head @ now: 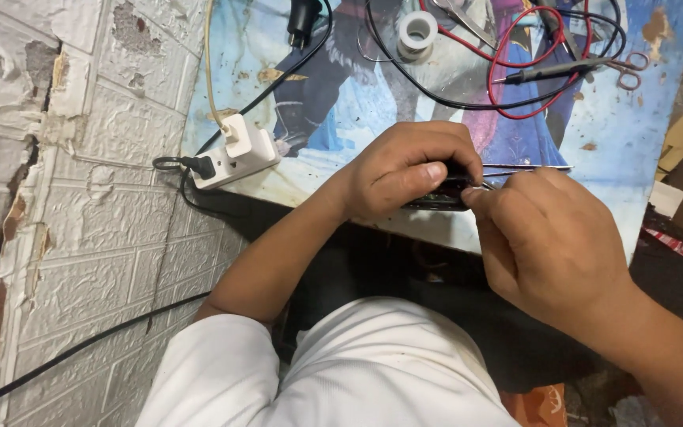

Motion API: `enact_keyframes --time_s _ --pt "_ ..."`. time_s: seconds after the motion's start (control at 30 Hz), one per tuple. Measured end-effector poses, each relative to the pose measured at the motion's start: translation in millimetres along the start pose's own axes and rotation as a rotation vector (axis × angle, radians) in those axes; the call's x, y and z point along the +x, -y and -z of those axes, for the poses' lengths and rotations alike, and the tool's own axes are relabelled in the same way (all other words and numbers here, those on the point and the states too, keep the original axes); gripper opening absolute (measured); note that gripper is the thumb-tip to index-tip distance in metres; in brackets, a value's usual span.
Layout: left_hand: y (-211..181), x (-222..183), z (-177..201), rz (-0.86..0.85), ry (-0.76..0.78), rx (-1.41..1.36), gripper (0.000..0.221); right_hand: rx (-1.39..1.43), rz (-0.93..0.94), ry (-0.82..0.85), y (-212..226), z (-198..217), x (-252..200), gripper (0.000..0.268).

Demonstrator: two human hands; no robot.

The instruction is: The person is disassembling a smartphone by prying off the back cover to inspect the internal battery and circuit board.

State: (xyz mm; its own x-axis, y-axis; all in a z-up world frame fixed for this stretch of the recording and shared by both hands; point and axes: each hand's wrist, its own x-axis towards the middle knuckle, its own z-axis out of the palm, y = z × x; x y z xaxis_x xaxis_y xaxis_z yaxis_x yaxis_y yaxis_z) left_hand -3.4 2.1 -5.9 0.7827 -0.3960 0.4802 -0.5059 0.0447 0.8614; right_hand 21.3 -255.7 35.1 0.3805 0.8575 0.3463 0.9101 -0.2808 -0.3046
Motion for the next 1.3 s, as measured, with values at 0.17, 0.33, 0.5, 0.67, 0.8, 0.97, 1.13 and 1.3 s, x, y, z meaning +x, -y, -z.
enact_keyframes --time_s 0.17,0.33,0.5,0.67,0.8,0.97,1.13,1.3 --pt "-3.1 0.9 1.3 0.007 -0.002 0.009 0.054 -0.048 -0.014 0.033 -6.3 -1.3 -7.6 0.018" --pt "0.6 -1.0 0.7 -0.015 -0.01 0.03 0.056 0.052 0.025 0.037 -20.4 -3.9 -15.0 0.022" --pt "-2.4 1.7 2.3 -0.045 -0.016 0.07 0.057 0.357 -0.208 -0.128 -21.3 -11.3 -11.0 0.016" --pt "-1.5 -0.6 0.2 -0.032 -0.025 0.034 0.058 0.467 -0.401 -0.281 -17.3 -40.4 -24.4 0.012" --pt "2.4 -2.9 -1.5 -0.044 -0.064 -0.001 0.054 0.562 -0.506 -0.288 -14.4 -46.8 -19.9 0.014" --pt "6.4 -7.2 -1.9 0.006 -0.085 -0.027 0.053 0.686 -0.474 -0.155 -32.2 -40.8 -13.0 0.02" --pt "7.2 -12.4 -7.9 0.09 -0.116 -0.016 0.061 0.527 -0.452 -0.022 -29.4 -27.7 -11.0 0.021" --pt "6.9 -10.2 -8.0 -0.005 -0.085 0.122 0.056 0.418 -0.582 0.049 -11.7 -23.3 -5.3 0.017"
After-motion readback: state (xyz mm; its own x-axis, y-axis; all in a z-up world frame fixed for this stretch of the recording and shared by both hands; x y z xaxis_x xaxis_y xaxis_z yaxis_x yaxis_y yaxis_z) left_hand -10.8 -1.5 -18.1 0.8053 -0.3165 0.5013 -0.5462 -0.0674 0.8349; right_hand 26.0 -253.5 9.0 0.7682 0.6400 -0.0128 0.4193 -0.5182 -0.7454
